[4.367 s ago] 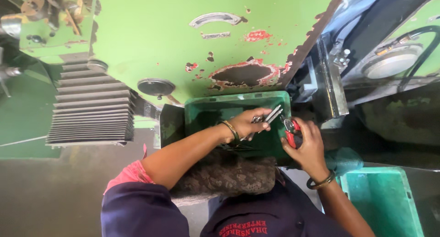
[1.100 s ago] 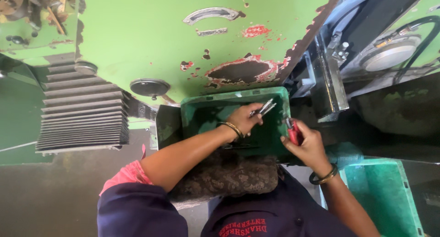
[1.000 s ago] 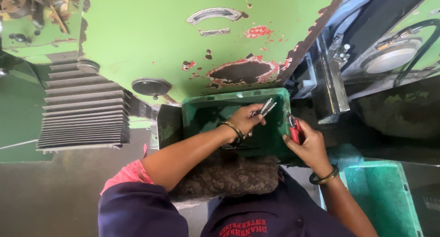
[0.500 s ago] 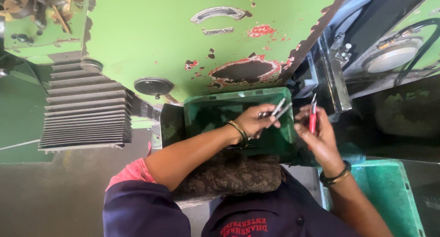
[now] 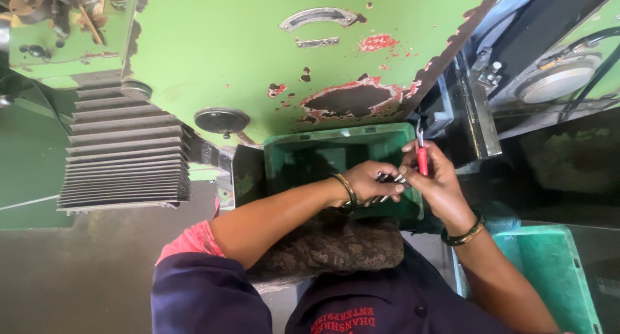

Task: The person repeatedly picks up small metal rods from a green bin and trims their ends using red-handled pliers. Trimmed pieces are placed back into the bin. The person continues this process for the duration of the clip.

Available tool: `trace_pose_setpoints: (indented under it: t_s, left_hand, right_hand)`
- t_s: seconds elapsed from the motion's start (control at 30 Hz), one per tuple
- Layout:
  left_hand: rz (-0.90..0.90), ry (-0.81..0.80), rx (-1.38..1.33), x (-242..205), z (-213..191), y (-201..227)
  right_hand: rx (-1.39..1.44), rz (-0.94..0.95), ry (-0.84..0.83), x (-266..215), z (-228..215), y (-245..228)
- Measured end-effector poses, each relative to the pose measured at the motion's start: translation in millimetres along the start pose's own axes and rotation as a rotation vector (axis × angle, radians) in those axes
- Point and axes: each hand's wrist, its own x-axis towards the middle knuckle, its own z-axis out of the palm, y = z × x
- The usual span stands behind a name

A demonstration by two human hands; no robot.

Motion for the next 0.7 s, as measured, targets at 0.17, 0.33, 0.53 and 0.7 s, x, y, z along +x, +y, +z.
trace_pose_setpoints:
  t_s: [0.17, 0.33, 0.53, 0.7]
  left_hand:
    - [-0.052, 0.040, 0.122, -1, -6, 2]
    - [0.122, 0.063, 0.315, 4, -11, -7]
    - [0.152, 0.122, 0.638, 2, -17, -4]
    - [0.087, 0.154, 0.821, -11, -14, 19]
  right_hand:
    - [0.047, 0.062, -0.037, 0, 1, -4]
    - [-0.005, 0.112, -0.041, -3, 2, 0]
    - [0.063, 0.187, 0.053, -2, 2, 13]
    - [0.199, 0.147, 0.030, -5, 2, 26]
